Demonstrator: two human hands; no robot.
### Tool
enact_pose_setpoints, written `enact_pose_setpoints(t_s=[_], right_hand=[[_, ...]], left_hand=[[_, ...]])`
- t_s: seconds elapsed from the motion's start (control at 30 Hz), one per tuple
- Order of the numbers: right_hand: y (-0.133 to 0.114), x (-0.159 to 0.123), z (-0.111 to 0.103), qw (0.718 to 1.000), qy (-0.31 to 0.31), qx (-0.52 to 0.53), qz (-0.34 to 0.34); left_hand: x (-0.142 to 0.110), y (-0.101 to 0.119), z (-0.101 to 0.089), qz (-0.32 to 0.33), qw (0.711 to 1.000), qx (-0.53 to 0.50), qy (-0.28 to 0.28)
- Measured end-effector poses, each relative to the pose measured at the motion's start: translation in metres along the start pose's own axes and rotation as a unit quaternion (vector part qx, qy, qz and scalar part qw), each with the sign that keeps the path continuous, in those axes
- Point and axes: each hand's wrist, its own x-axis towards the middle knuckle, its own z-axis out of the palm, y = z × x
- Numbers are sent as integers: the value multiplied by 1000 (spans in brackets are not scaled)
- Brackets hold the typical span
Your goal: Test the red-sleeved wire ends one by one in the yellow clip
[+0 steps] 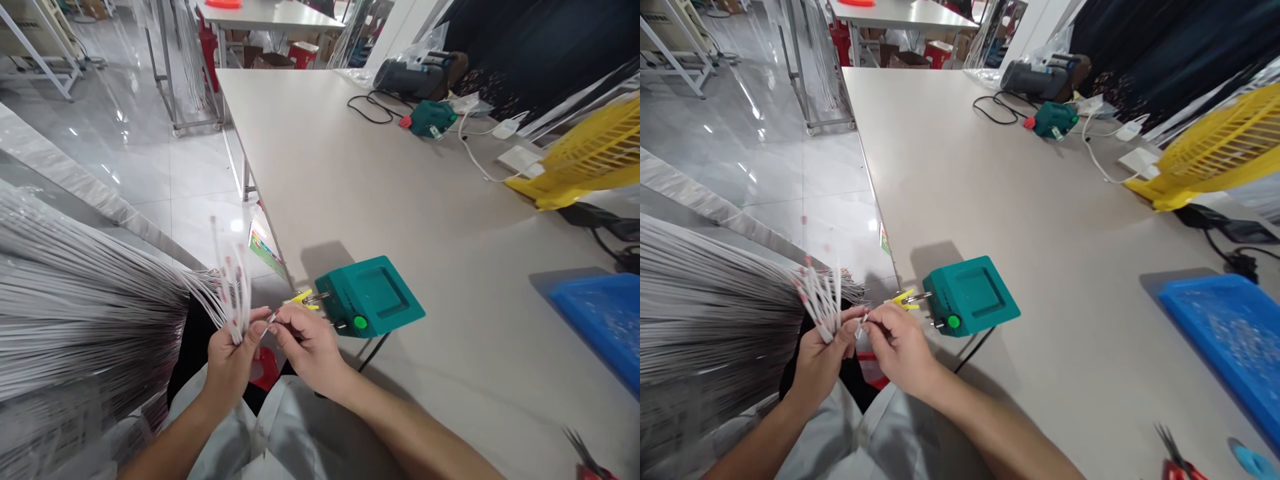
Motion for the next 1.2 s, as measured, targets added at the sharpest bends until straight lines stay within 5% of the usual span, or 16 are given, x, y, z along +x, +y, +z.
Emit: enact_pose_setpoints(t_s=[0.17, 0.43, 0.63, 0.9, 1.2], right_hand=[[0, 0, -2, 998, -13, 30, -57], [5, 0, -2, 999, 40, 31, -5], [4, 0, -2, 999, 20, 43, -11], [2, 1, 0, 999, 10, 39, -36], [1, 1, -4, 999, 34, -18, -13]], left_hand=[[-1, 0, 0, -22, 1000, 20, -9], [-3, -2, 2, -4, 996, 82, 23], [-5, -1, 0, 25, 995, 93, 10], [-4, -5, -7, -52, 996, 20, -67], [-4, -2, -9, -53, 996, 50, -45]])
